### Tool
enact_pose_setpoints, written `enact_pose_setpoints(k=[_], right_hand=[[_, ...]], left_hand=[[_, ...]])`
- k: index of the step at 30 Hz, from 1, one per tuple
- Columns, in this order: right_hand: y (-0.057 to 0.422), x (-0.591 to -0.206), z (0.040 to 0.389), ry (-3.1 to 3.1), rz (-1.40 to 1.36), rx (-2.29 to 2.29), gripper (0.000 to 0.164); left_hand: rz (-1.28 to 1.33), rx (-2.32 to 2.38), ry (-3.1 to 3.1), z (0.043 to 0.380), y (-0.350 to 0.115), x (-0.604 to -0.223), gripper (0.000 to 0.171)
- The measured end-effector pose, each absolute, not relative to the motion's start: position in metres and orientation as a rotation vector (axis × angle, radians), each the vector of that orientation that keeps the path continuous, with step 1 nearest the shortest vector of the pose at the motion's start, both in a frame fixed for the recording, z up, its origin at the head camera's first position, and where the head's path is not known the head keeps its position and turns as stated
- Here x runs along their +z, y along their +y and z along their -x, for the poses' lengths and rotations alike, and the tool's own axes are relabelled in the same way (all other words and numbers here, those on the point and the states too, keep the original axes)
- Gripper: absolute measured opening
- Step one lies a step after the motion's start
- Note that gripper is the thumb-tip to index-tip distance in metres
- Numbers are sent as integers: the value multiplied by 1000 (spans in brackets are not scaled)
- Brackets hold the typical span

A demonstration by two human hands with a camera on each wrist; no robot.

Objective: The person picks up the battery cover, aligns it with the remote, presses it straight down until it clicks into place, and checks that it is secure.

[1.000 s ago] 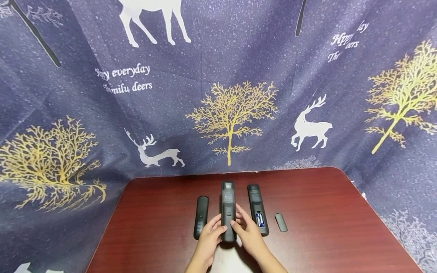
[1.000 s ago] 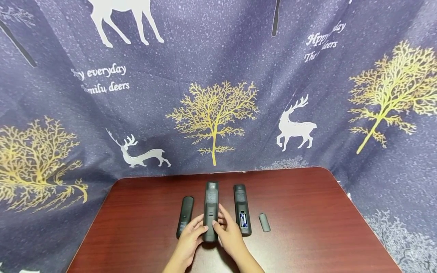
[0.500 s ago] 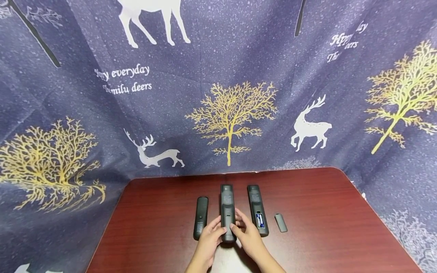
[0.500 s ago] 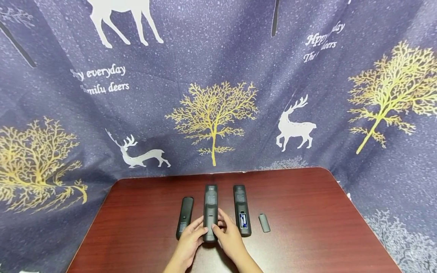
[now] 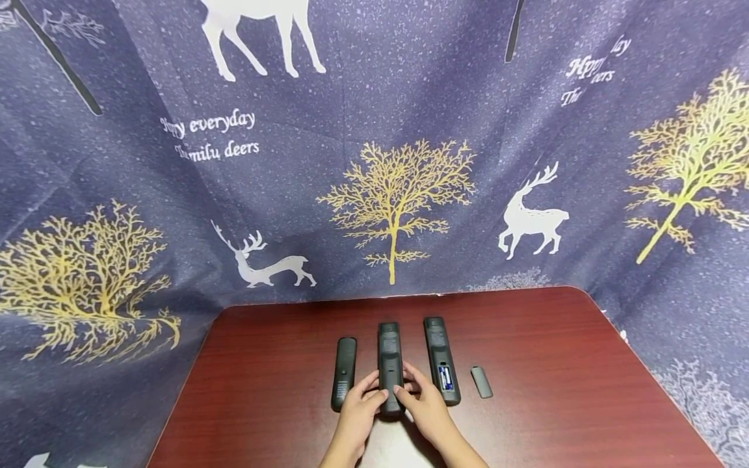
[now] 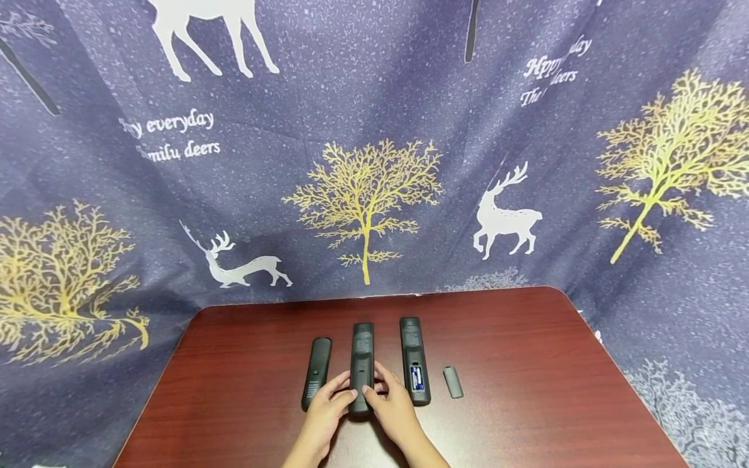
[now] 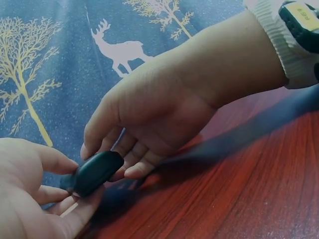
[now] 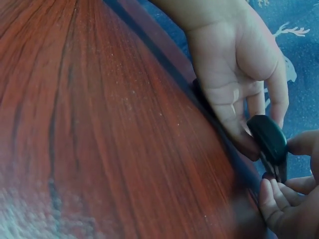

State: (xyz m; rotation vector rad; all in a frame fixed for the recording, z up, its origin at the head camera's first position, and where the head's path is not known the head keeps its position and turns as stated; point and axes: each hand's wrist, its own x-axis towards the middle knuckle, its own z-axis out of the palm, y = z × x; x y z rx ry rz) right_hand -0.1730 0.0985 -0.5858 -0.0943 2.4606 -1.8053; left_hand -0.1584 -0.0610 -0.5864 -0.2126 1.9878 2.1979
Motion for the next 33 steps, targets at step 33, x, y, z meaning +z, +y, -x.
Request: enact_pose_setpoints(k=[33], right_hand=[[101, -590, 173, 2483, 116, -1740, 65]], left_hand=[[200, 2145, 2211, 156, -57, -588, 54]])
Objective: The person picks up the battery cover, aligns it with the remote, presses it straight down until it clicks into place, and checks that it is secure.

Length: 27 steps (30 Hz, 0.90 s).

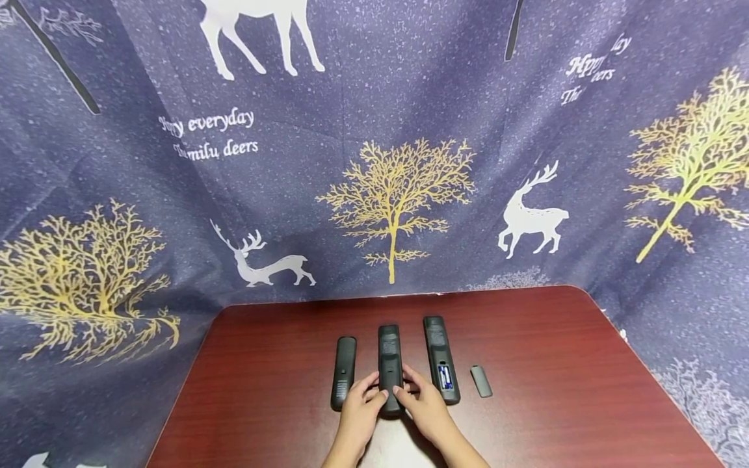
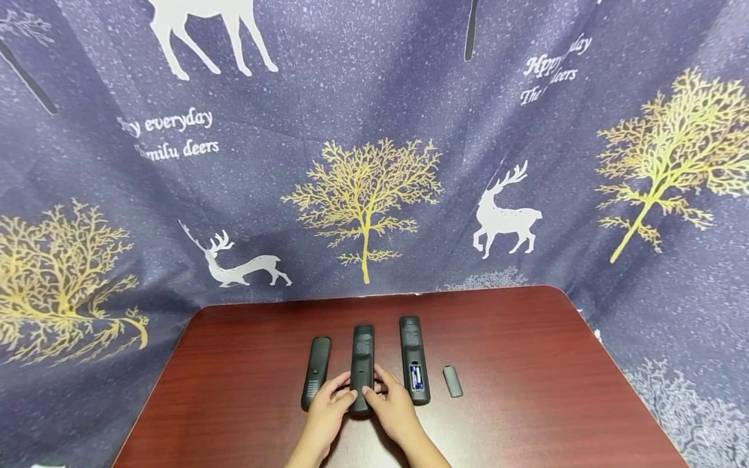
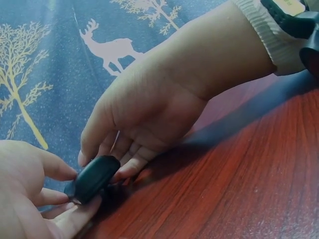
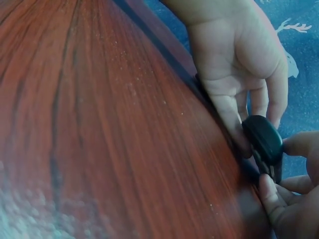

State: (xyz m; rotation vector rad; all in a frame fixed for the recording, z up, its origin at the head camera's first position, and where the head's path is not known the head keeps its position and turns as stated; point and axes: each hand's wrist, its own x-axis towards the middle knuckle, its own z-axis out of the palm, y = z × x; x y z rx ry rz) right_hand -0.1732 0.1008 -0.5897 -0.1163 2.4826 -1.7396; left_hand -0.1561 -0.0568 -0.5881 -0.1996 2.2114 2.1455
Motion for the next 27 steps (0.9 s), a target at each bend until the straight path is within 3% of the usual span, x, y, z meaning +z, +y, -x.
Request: enact_pose_setpoints(k=[27], right_hand=[[99, -590, 173, 2576, 168, -1712, 63]], left_hand=[[198, 1942, 2491, 155, -56, -584, 45]])
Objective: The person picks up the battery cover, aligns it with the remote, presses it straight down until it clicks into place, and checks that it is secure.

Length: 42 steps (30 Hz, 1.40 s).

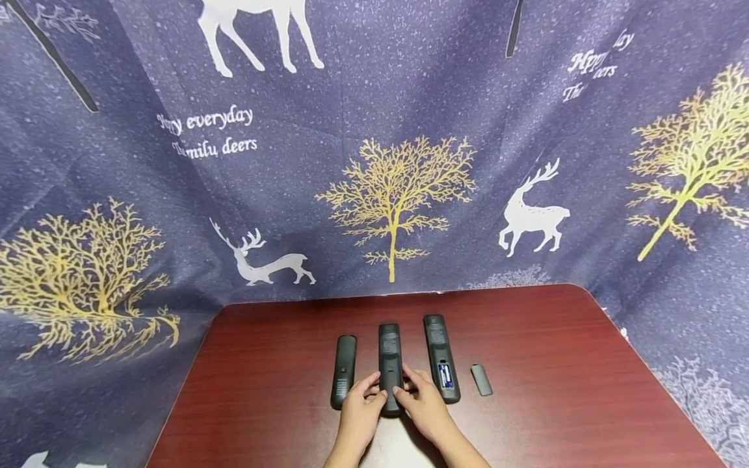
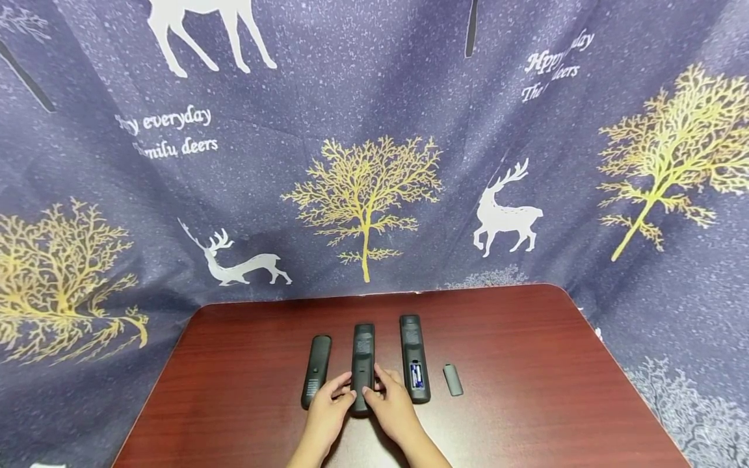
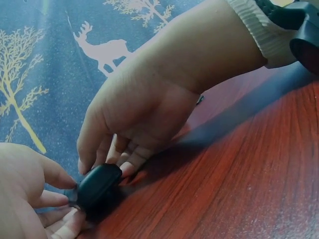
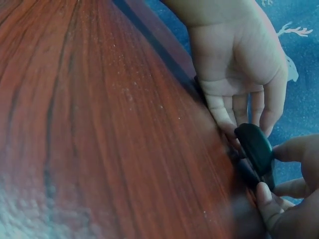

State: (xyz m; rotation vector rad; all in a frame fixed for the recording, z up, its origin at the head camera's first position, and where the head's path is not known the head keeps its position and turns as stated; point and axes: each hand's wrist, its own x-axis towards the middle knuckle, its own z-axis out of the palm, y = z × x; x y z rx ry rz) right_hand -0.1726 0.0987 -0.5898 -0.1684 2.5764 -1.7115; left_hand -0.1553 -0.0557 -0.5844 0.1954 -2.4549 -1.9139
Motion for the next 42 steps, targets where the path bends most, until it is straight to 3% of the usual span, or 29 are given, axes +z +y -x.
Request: enact_pose_setpoints(k=[42], right_hand=[[94, -591, 176, 2716, 111, -1559, 58]], left_hand=[[-153, -1897, -2411, 156, -55, -594, 47]])
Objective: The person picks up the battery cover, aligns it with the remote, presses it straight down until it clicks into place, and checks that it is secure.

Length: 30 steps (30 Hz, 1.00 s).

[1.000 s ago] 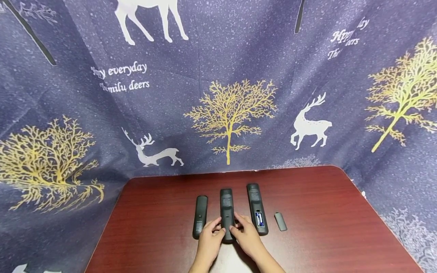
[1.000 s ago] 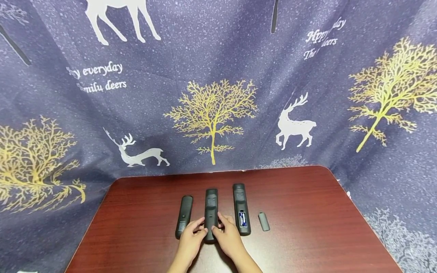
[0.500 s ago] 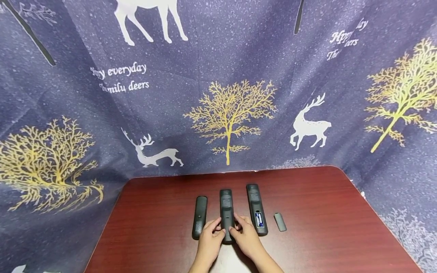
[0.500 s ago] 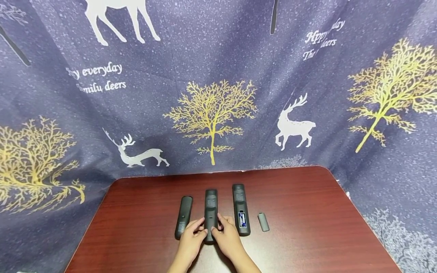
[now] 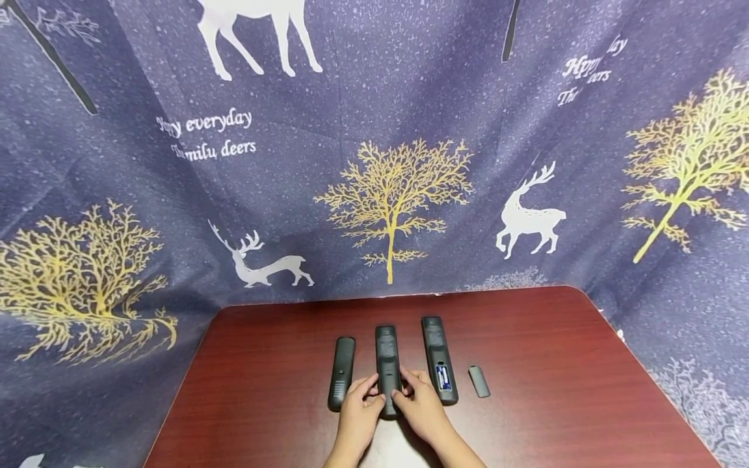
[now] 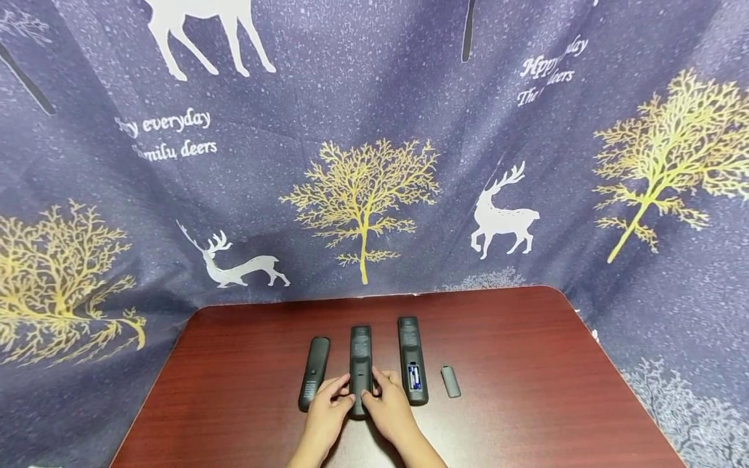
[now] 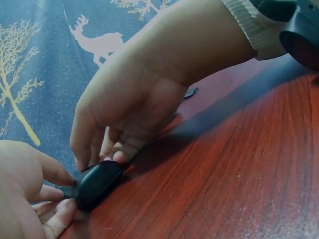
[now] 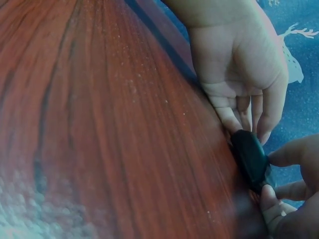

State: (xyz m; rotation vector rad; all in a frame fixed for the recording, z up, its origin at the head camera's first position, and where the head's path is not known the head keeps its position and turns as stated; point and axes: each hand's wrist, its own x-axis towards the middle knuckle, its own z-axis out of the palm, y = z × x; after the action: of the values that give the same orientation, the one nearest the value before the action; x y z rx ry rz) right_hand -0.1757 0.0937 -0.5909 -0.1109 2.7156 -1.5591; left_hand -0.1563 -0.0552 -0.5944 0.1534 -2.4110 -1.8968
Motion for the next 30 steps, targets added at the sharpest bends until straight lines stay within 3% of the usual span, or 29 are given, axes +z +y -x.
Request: enact_pose_setpoints(k=[30], right_hand=[[95, -594, 175, 2740, 137, -1550, 59]], left_hand=[[-162, -1872, -2435, 157, -55, -597, 46]])
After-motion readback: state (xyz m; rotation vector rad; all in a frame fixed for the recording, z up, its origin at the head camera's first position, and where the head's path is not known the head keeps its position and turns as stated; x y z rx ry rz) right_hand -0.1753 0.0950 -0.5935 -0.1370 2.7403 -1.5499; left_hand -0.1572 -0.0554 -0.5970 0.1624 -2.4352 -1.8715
